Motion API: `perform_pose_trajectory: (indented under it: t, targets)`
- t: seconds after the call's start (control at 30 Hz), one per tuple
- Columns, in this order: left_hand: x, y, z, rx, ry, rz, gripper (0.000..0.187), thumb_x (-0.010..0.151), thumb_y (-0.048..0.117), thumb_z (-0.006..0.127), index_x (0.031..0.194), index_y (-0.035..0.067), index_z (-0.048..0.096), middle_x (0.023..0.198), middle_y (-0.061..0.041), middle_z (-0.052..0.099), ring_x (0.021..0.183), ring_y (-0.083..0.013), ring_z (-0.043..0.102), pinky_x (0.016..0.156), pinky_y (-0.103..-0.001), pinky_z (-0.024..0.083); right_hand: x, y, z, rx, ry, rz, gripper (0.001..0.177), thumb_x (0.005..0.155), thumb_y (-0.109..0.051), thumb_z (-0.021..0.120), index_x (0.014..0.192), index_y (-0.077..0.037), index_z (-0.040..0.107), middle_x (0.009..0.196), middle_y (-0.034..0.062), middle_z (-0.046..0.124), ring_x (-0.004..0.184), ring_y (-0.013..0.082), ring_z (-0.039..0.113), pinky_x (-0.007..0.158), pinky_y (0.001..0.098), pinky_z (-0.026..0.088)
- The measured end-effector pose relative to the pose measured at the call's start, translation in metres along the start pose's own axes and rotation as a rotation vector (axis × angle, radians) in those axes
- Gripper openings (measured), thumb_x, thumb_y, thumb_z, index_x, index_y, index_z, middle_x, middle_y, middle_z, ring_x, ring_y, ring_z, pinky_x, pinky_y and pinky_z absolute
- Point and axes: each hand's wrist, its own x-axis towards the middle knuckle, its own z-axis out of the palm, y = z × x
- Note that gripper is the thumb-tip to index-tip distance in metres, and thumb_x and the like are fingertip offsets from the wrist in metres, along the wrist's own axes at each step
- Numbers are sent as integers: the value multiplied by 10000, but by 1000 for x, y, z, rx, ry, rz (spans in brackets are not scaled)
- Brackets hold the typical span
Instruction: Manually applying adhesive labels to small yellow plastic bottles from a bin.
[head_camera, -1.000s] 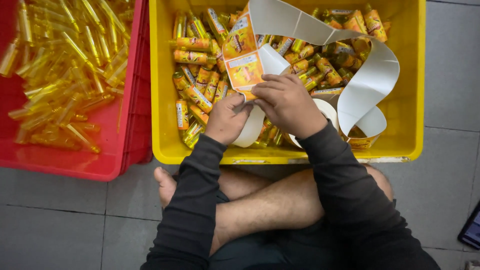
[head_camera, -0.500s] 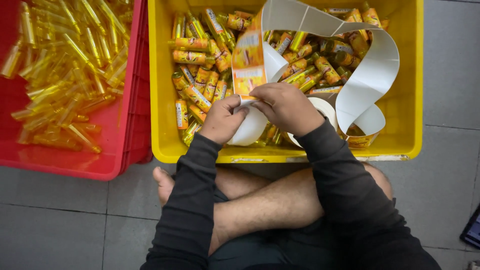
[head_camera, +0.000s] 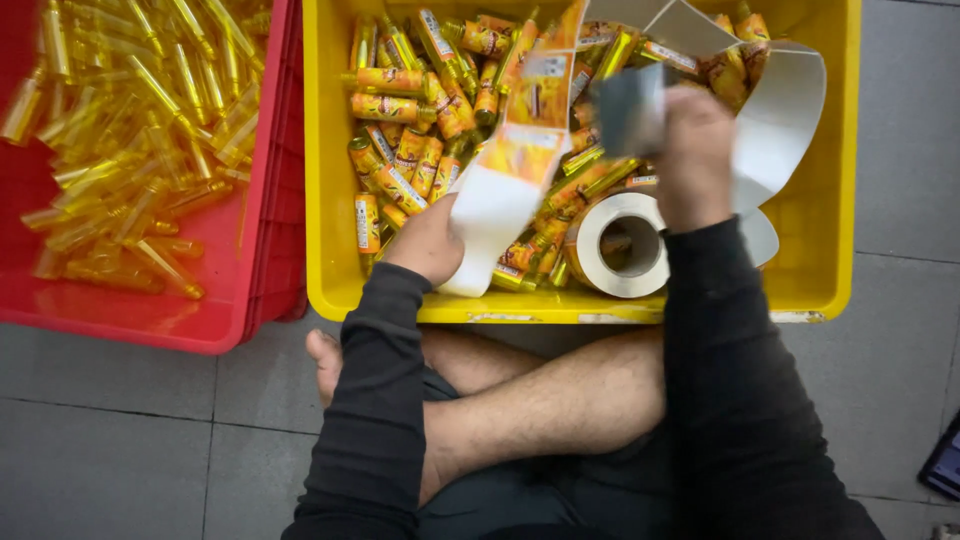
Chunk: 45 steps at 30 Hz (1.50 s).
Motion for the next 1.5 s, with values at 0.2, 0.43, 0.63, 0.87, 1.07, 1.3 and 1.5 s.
perform_pose_trajectory:
  t: [0.2,0.43,0.63,0.87,1.07,1.3,1.5]
  targets:
    - [-8,14,-2,79,91,34,932,727,156,616,1540,-103,241,1531,-323,396,1406,-442,411,1139,-433,368,-17,-31,-1,315,408,-204,192,1055,-247,527,1074,-68,592,929,28,617,735,98,572,669,241,547]
    - [-58,89,3,-663,319,456,514,869,30,655,1350,-14,476,1259,-159,611,1112,-256,645,992,-341,527,-75,-72,80,-75,179,-755,90,893,54,642,938,-15,605,1088,139,588,1053,329,584,985,457,516]
    - [-68,86,-22,-1111,489,432,300,987,-51,591,1268,-7,496,1160,-116,606,1019,-156,632,936,-282,566,-84,-100,99,-174,-101,-862,429,807,-135,815,1174,43,681,1455,162,392,1358,377,434,1140,508,449]
    - [-99,59,-76,-1106,551,481,301,995,-86,569,1269,23,510,1186,-108,632,1053,-143,626,954,-266,537,-55,-141,120,415,-789,-75,517,946,-51,635,1443,-41,494,1272,76,633,984,122,613,862,228,520]
    - [-131,-6,-126,-876,717,457,402,987,-54,547,1376,-15,456,1204,-147,592,996,-173,623,879,-249,539,-60,-172,213,211,-856,-231,154,1047,-128,596,1045,7,670,823,8,618,700,73,545,649,201,464]
    - [-149,-122,-190,-794,909,333,272,967,-57,516,1234,-7,533,1160,-115,617,1030,-161,596,933,-258,514,-76,-154,360,389,-905,-172,197,1037,-150,581,1094,10,681,902,-3,659,756,54,550,682,198,468]
    - [-120,-232,-225,-318,1113,6,100,879,2,600,973,29,621,780,-44,675,654,-133,684,614,-245,555,-85,-145,433,332,-917,61,192,1018,-204,561,1028,-44,668,850,19,656,671,83,613,607,222,568]
